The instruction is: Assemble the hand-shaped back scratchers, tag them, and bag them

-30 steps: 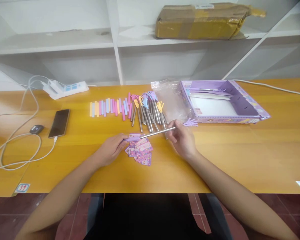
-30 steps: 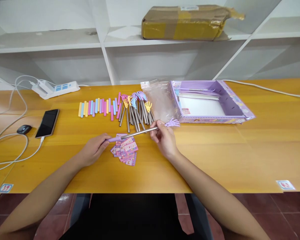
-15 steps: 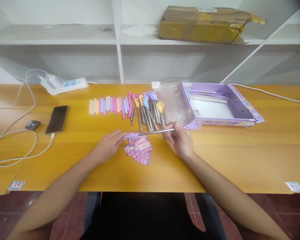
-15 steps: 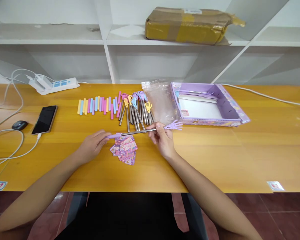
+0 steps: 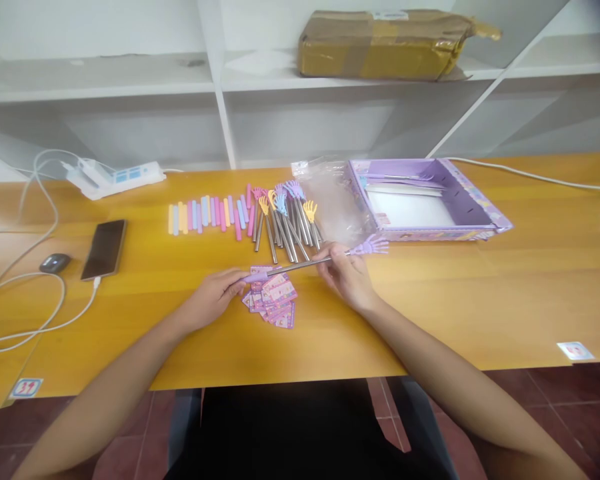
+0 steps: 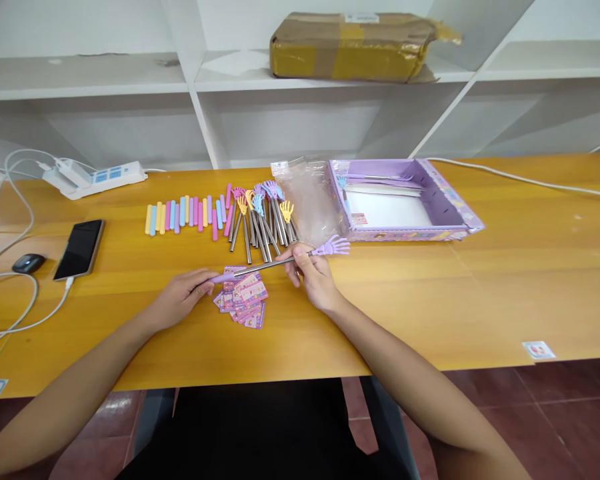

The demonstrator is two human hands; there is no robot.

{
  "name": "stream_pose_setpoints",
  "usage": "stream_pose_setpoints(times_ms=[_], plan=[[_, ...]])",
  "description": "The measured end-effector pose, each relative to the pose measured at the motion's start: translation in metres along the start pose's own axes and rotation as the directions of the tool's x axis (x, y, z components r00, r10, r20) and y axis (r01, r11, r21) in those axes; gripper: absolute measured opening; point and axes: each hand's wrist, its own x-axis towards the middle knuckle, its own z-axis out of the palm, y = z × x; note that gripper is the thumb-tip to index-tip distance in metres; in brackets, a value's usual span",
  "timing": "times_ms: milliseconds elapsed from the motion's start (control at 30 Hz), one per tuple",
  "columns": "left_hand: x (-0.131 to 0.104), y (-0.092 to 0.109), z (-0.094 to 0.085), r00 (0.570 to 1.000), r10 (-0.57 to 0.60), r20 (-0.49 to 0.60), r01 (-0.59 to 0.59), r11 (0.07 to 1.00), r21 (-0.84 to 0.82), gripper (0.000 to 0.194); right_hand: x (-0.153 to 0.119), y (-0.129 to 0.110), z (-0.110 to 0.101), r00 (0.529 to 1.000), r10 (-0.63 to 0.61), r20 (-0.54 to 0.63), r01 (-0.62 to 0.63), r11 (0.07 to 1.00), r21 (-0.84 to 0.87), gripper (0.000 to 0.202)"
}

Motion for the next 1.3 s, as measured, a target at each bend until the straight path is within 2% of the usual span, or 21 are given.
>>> stream_pose_setpoints(times_ms=[67, 133, 200, 300, 367, 600, 733, 1000, 1300], plan=[[0.0, 0.0, 0.0, 1.0, -0.013, -0.016, 0.013, 1.0, 0.014, 0.03, 0.002, -0.004, -0.001, 1.0, 0.023, 0.015, -0.023, 1.0, 0.007, 0.05], [0.0, 0.001, -0.001, 0.999, -0.031, -0.038, 0.031, 0.999, 0.01, 0.032, 0.005, -0.01, -0.002, 1.0, 0.019, -0.025, -0.017, 0.999, 0.041, 0.051], [0.0, 0.002, -0.003, 0.997, -0.045, -0.059, 0.045, 0.999, 0.006, 0.034, 0.009, -0.017, -0.005, 0.988, -0.022, -0.152, 0.039, 0.994, 0.107, 0.051], [-0.001, 0.003, -0.004, 0.997, -0.042, -0.058, 0.043, 0.999, 0.023, 0.036, 0.015, -0.025, -0.011, 0.932, -0.05, -0.359, 0.118, 0.978, 0.17, 0.052], [-0.002, 0.003, -0.003, 0.999, -0.028, -0.044, 0.03, 0.999, 0.033, 0.037, 0.018, -0.027, -0.014, 0.92, -0.033, -0.391, 0.11, 0.978, 0.175, 0.054], [-0.005, 0.002, 0.002, 0.995, -0.027, -0.098, 0.03, 0.999, 0.03, 0.037, 0.02, -0.027, -0.013, 0.967, 0.003, -0.256, 0.059, 0.97, 0.234, 0.049], [-0.005, 0.003, 0.004, 0.997, -0.012, -0.073, 0.014, 0.999, 0.029, 0.037, 0.018, -0.026, -0.008, 0.984, 0.034, -0.175, 0.007, 0.973, 0.232, 0.048], [-0.009, 0.005, 0.004, 0.985, -0.009, -0.172, 0.003, 0.999, -0.034, 0.034, 0.011, -0.027, -0.002, 0.989, 0.031, -0.144, 0.003, 0.974, 0.228, 0.046], [-0.011, 0.017, 0.008, 0.968, 0.019, -0.251, -0.017, 1.0, 0.012, 0.032, -0.001, -0.014, 0.011, 0.993, 0.089, -0.074, -0.071, 0.972, 0.226, 0.047]])
